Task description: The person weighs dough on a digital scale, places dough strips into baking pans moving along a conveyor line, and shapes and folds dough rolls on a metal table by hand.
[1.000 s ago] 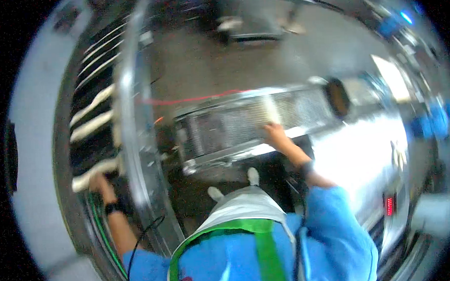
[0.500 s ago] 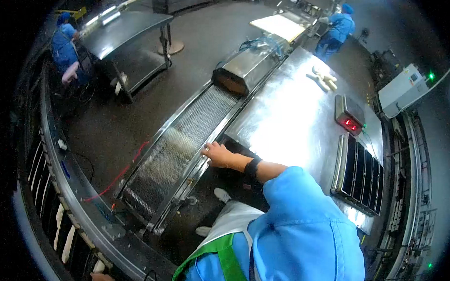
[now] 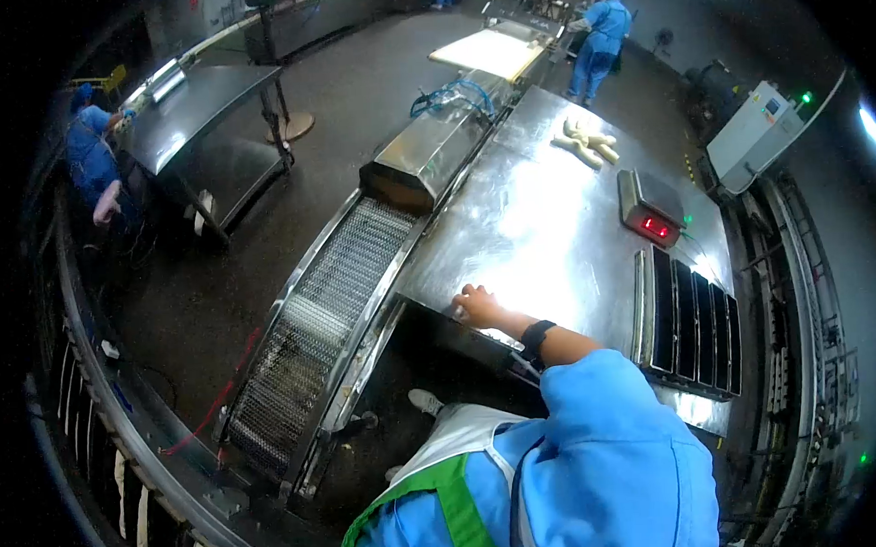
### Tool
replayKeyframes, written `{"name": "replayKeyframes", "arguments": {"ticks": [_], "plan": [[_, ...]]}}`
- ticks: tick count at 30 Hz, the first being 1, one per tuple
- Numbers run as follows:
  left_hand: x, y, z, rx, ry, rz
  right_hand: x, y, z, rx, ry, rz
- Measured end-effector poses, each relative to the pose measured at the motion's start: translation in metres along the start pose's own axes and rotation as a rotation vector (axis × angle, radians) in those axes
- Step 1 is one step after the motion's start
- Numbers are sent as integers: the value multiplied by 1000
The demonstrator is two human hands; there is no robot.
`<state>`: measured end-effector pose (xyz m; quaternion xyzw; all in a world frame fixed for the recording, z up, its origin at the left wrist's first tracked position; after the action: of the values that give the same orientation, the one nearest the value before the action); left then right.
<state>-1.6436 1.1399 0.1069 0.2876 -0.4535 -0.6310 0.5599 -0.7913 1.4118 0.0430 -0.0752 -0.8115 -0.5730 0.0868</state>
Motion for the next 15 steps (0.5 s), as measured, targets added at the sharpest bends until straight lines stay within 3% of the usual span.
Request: {"name": "replayKeyframes", "arguments": {"ticks": [3, 4, 5, 6, 7, 9, 10, 11, 15], "plan": [[-15, -79, 7, 227, -207, 168, -3, 3, 4, -55, 4, 29], [-20, 3, -26, 126, 58, -9, -3, 5, 8, -68, -1, 78], [-22, 25, -36, 17, 151, -160, -2, 5, 12, -41, 55, 16], [-15, 21, -35, -50, 174, -284, -19, 2, 18, -114, -75, 18], [-2, 22, -41, -118, 214, -363, -11, 16, 19, -143, -4, 128], [7, 38, -55, -221, 299, -263, -15, 18, 27, -417, 412, 14], [11, 53, -66, -82, 475, -406, -36, 4, 35, -398, 426, -80], [17, 38, -65, -148, 483, -399, -55, 2, 40, -284, 98, -106], [21, 60, -82, -226, 442, -406, -47, 16, 46, -13, -5, -111]]}}
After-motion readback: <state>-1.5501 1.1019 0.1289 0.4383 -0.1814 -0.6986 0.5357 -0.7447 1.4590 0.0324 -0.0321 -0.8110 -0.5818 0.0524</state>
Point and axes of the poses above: each hand's wrist, its own z-axis towards the middle knuckle, its own y-axis out of the back of the hand, x = y × z, the point moved 8 cm from there along z, towards the middle knuckle, and after that the axes turned 1 degree about -y, right-handed, at the moved point
